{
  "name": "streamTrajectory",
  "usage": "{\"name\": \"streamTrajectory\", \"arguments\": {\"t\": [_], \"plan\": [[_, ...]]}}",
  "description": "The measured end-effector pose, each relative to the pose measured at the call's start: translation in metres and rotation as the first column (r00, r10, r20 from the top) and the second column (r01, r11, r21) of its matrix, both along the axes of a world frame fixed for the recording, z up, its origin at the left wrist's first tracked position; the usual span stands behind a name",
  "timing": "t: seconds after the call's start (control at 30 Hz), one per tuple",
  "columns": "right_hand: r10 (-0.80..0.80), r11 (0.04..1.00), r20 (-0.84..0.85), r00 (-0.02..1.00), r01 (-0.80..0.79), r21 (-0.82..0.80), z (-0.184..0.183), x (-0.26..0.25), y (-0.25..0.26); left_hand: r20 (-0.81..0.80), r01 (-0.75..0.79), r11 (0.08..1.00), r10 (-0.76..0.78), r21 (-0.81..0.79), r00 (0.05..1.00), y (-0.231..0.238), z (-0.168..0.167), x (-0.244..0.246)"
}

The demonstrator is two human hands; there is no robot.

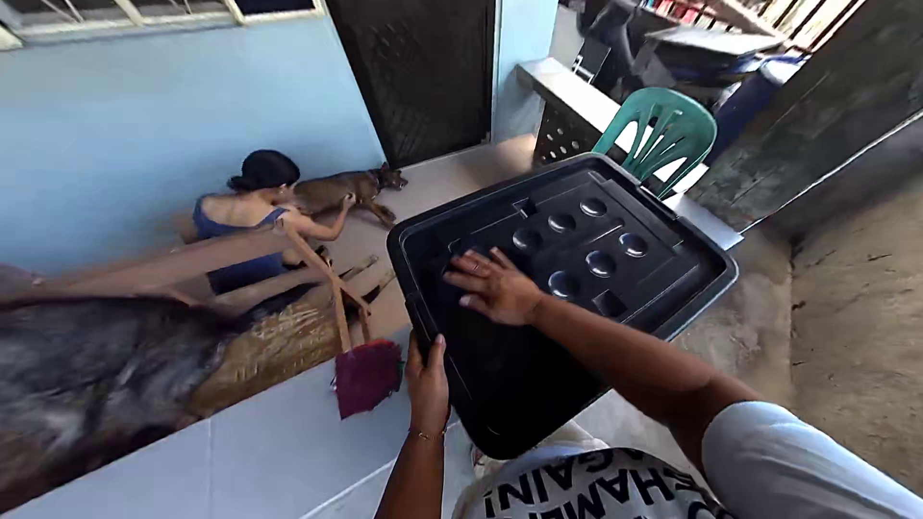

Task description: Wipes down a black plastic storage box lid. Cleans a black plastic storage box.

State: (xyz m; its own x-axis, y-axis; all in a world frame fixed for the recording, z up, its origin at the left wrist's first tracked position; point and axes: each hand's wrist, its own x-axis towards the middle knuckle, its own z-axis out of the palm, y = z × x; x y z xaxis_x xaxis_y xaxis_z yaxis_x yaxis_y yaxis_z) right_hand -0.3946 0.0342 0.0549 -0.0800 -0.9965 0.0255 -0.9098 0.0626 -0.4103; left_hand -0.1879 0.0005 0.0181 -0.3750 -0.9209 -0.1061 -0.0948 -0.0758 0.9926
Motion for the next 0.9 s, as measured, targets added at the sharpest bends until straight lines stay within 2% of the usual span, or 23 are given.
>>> {"name": "streamTrajectory", "arguments": {"t": [0.1, 0.23, 0.33, 0.37, 0.4, 0.47, 0.53, 0.6, 0.67, 0.73, 0.8, 0.9], "plan": [[-0.263, 0.962, -0.132, 0.956, 0.249, -0.113, -0.017, -0.096, 0.019, -0.004, -0.04, 0.999, 0.04, 0.02, 0.999, 0.002, 0.002, -0.001], [-0.635, 0.762, -0.215, 0.742, 0.648, -0.015, -0.016, -0.229, 0.06, -0.005, -0.064, 0.996, 0.065, 0.067, 0.998, 0.005, 0.001, -0.002], [-0.809, 0.573, -0.168, 0.563, 0.82, -0.014, -0.005, -0.254, 0.053, 0.039, -0.08, 0.996, 0.078, 0.039, 0.996, 0.006, 0.0, 0.0], [-0.833, 0.541, -0.151, 0.532, 0.841, -0.025, 0.004, -0.252, 0.04, 0.041, -0.082, 0.996, 0.081, 0.022, 0.996, 0.006, -0.001, -0.002], [-0.822, 0.56, -0.135, 0.553, 0.828, -0.022, 0.011, -0.242, 0.025, 0.044, -0.088, 0.996, 0.087, 0.016, 0.995, 0.007, -0.002, -0.002], [-0.689, 0.725, -0.082, 0.72, 0.688, -0.043, 0.013, -0.204, -0.012, 0.055, -0.094, 0.995, 0.093, 0.018, 0.994, 0.008, -0.002, -0.002], [-0.461, 0.885, 0.005, 0.887, 0.461, -0.065, 0.005, -0.138, -0.053, 0.069, -0.092, 0.996, 0.09, 0.022, 0.994, 0.007, -0.001, -0.002], [-0.184, 0.978, 0.07, 0.98, 0.19, -0.09, -0.005, -0.059, -0.083, 0.087, -0.09, 0.996, 0.087, 0.029, 0.992, 0.01, 0.0, -0.003], [0.043, 0.999, 0.099, 0.994, -0.041, -0.019, -0.002, 0.002, -0.1, 0.093, -0.101, 0.994, 0.098, 0.033, 0.991, 0.01, 0.002, -0.003], [0.162, 0.98, 0.06, 0.985, -0.168, 0.111, 0.008, 0.02, -0.104, 0.081, -0.126, 0.992, 0.123, 0.031, 0.989, 0.01, 0.001, -0.002], [0.19, 0.973, -0.004, 0.982, -0.188, 0.133, 0.01, 0.007, -0.106, 0.06, -0.134, 0.991, 0.133, 0.024, 0.989, 0.012, -0.001, -0.002], [0.07, 0.99, -0.02, 0.997, -0.067, 0.122, 0.012, -0.021, -0.116, 0.031, -0.152, 0.988, 0.151, 0.033, 0.988, 0.017, -0.004, -0.009]]}}
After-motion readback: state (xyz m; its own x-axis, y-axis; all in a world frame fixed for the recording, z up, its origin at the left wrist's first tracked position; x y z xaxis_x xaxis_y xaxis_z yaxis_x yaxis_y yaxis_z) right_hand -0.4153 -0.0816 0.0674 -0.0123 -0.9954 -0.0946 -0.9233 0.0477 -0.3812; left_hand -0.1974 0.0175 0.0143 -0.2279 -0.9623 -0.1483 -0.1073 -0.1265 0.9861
